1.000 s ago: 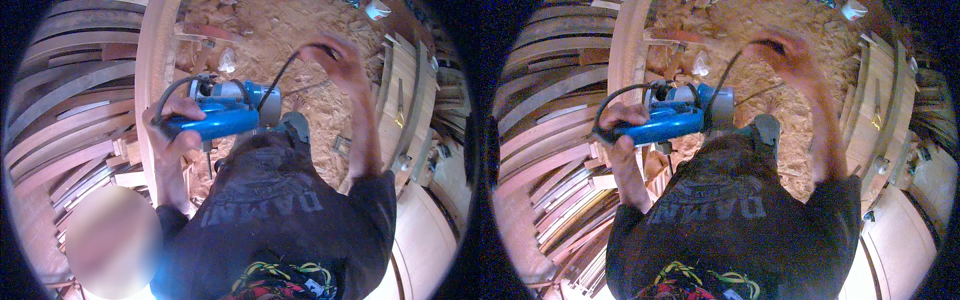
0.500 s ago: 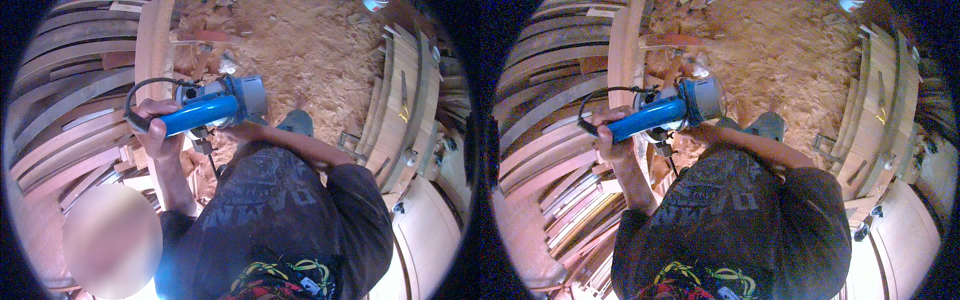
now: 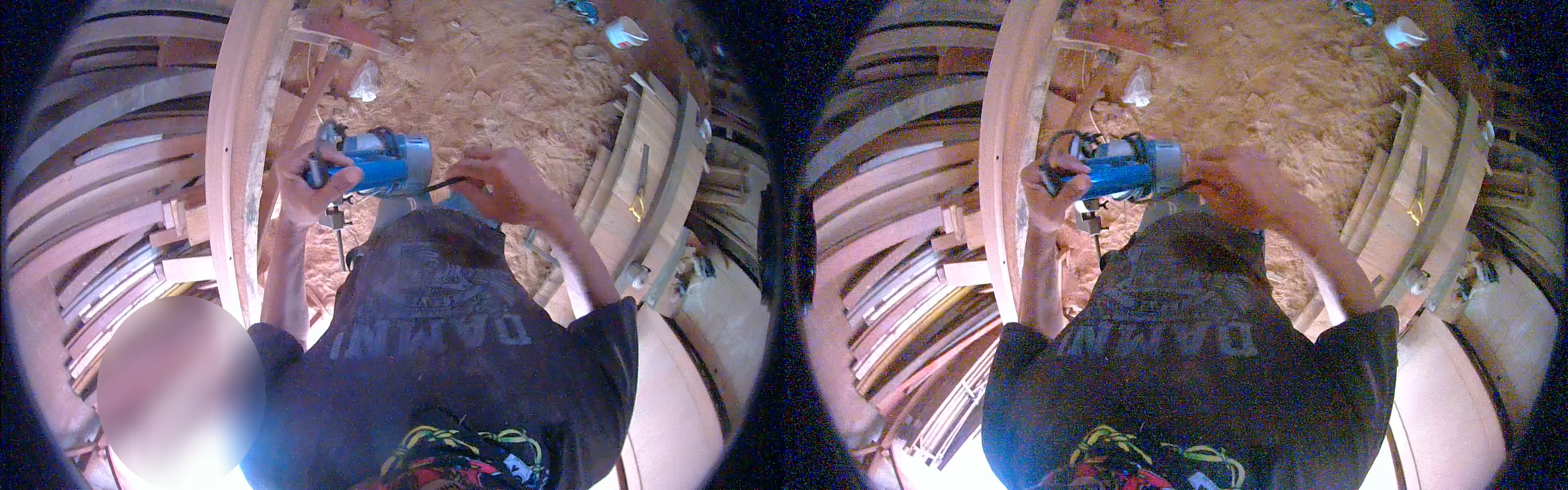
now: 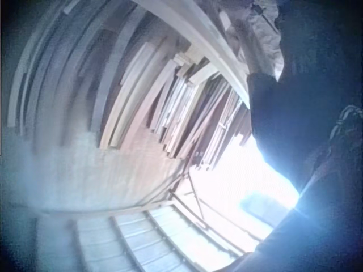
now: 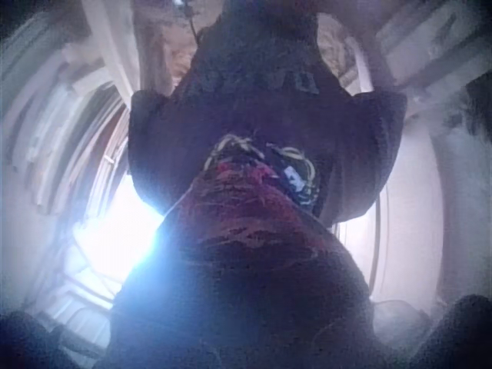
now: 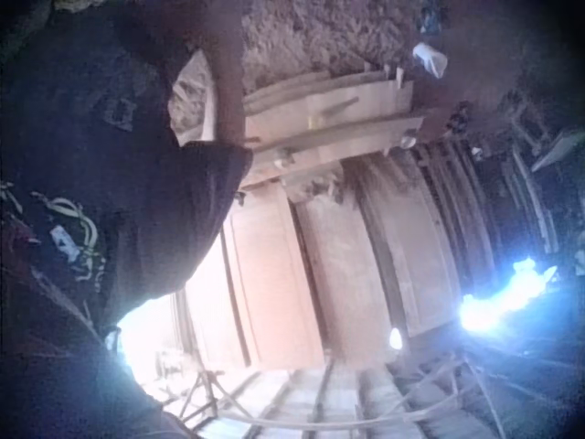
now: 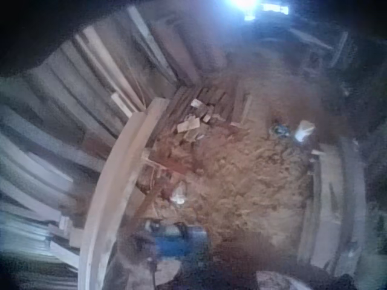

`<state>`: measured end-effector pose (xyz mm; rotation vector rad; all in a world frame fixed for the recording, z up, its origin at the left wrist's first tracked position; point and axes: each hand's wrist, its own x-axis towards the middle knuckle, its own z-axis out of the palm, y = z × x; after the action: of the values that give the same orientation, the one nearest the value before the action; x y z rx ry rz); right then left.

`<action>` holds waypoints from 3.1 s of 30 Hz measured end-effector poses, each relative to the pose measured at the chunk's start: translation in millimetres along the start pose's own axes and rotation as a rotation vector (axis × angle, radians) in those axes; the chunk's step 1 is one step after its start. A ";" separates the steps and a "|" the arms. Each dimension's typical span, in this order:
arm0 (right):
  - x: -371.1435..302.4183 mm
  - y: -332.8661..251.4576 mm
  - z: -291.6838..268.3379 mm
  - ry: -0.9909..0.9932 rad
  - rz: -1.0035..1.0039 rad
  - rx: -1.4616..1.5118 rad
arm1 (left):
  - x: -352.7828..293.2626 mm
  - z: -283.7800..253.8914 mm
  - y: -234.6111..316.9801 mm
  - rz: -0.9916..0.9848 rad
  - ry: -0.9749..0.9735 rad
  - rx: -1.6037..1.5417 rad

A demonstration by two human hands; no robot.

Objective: The person selects a long plank from a stack, positions it on a workbench, and uses a circular saw to cut the wood. The person handles the saw with both hands and guides it along the plank to make a cut.

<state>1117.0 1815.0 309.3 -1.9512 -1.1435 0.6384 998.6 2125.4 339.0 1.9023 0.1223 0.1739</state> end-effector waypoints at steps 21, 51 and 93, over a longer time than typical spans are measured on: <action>78.2 -36.1 -72.9 0.369 -0.041 0.842 | 18.2 68.7 62.2 0.375 -0.559 -0.076; 98.3 36.9 -26.4 -0.294 -0.158 0.282 | 43.8 84.5 55.8 0.310 -0.523 0.031; 93.1 324.6 81.1 0.532 0.380 0.153 | 129.0 146.2 125.9 0.272 -0.524 -0.279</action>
<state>1262.3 1829.5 -5.9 -2.0467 -0.3919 0.3454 1151.9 1970.0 418.0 1.6211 -0.4916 -0.1233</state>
